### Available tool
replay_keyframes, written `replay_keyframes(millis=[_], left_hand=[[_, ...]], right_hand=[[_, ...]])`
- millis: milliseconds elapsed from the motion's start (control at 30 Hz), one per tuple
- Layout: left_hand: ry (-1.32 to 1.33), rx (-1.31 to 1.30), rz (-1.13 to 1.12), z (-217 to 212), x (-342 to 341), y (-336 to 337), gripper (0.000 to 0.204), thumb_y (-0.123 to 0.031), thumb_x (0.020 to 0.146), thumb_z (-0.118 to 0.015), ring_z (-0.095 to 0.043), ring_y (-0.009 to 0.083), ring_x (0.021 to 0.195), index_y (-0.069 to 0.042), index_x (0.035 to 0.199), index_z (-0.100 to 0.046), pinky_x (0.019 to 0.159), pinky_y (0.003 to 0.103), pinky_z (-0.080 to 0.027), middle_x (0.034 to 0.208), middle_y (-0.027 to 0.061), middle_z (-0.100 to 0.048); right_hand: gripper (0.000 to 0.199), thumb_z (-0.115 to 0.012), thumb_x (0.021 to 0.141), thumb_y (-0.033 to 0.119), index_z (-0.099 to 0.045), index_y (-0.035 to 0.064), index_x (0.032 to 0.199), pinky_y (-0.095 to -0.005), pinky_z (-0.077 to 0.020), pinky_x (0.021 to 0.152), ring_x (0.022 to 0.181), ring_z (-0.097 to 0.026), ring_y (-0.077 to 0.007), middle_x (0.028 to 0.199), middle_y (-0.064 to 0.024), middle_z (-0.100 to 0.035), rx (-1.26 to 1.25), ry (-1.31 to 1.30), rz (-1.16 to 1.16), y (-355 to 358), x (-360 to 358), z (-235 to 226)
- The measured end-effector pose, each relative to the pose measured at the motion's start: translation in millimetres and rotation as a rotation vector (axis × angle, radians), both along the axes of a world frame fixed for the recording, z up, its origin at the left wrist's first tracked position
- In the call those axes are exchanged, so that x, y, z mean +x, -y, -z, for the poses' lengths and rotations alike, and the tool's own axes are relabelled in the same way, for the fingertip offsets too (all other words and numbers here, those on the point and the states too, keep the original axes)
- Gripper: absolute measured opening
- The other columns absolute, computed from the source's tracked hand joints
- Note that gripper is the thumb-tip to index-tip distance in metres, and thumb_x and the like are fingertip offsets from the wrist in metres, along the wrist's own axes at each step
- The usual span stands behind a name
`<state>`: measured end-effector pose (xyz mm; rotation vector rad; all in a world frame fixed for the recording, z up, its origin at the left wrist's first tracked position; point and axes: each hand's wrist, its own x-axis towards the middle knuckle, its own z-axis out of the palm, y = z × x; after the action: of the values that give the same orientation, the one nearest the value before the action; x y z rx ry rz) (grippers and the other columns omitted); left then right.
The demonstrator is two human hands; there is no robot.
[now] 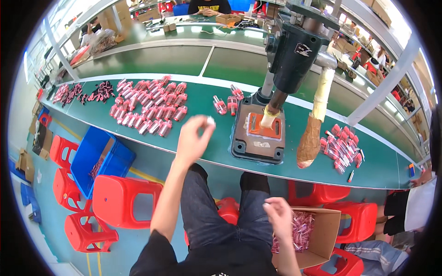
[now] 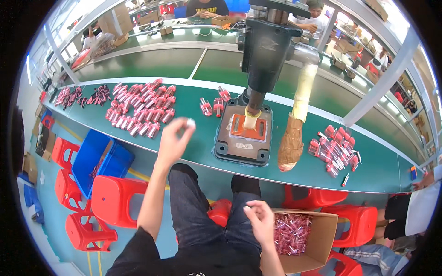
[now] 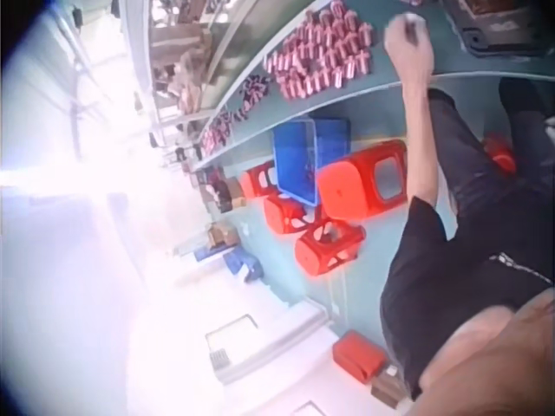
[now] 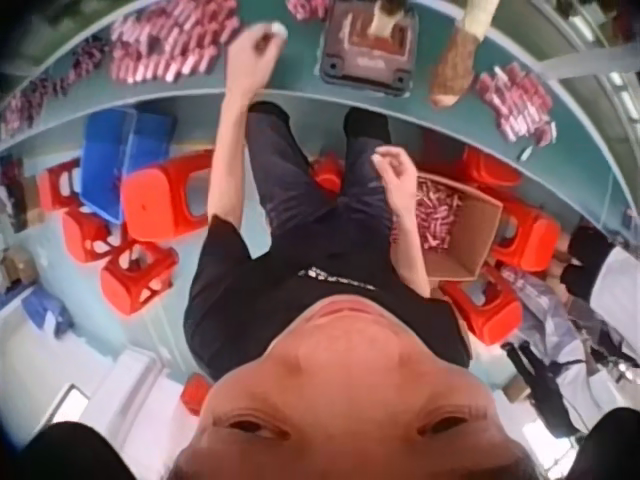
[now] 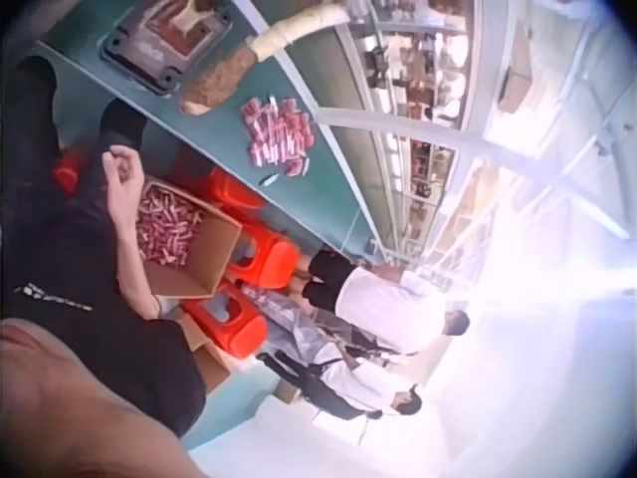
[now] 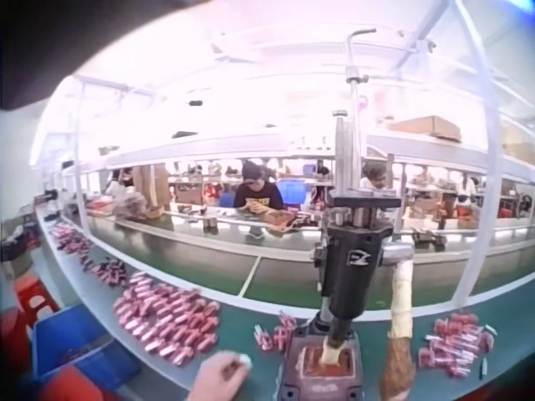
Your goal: The recorder uses a manual press machine to assemble small plastic containers on a factory production floor.
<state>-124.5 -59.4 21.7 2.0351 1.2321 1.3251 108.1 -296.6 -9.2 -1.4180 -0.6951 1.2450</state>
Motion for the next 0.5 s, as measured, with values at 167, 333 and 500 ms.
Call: replay_keyframes(millis=[167,333,500], left_hand=[[-0.411,0.215,-0.083,26.3,13.8,-78.2,0.039,-0.018,0.082,-0.072,-0.053,0.0353,0.118,-0.004,0.117,-0.060,0.097,0.041,-0.044,0.128,0.0170,-0.058],[-0.489,0.052,-0.017,44.3,10.3,-95.3,0.050,-0.020,0.079,-0.076,-0.049,0.0355,0.124,-0.007,0.123,-0.057,0.100,0.043,-0.041,0.137,0.0187,-0.049],[-0.113,0.041,-0.063,16.1,24.2,-50.3,0.045,-0.015,0.082,-0.073,-0.057,0.0296,0.116,-0.005,0.123,-0.057,0.093,0.040,-0.047,0.125,0.0135,-0.058]], right_hand=[[0.029,-0.072,0.083,0.025,-0.068,0.0058,0.104,-0.0375,-0.0522,0.070,0.073,-0.068,-0.0265,0.074,-0.0118,-0.068,-0.181,0.718,-0.336,20.8,-0.7,139.7],[0.022,-0.072,0.082,0.021,-0.070,0.0058,0.099,-0.0385,-0.0517,0.066,0.068,-0.067,-0.0291,0.072,-0.0112,-0.068,-0.124,0.836,-0.256,24.1,-9.7,129.2],[0.019,-0.072,0.086,0.015,-0.069,0.0008,0.098,-0.0265,-0.0474,0.059,0.060,-0.058,-0.0087,0.068,-0.0040,-0.064,-0.092,0.560,-0.228,16.5,6.1,132.0]])
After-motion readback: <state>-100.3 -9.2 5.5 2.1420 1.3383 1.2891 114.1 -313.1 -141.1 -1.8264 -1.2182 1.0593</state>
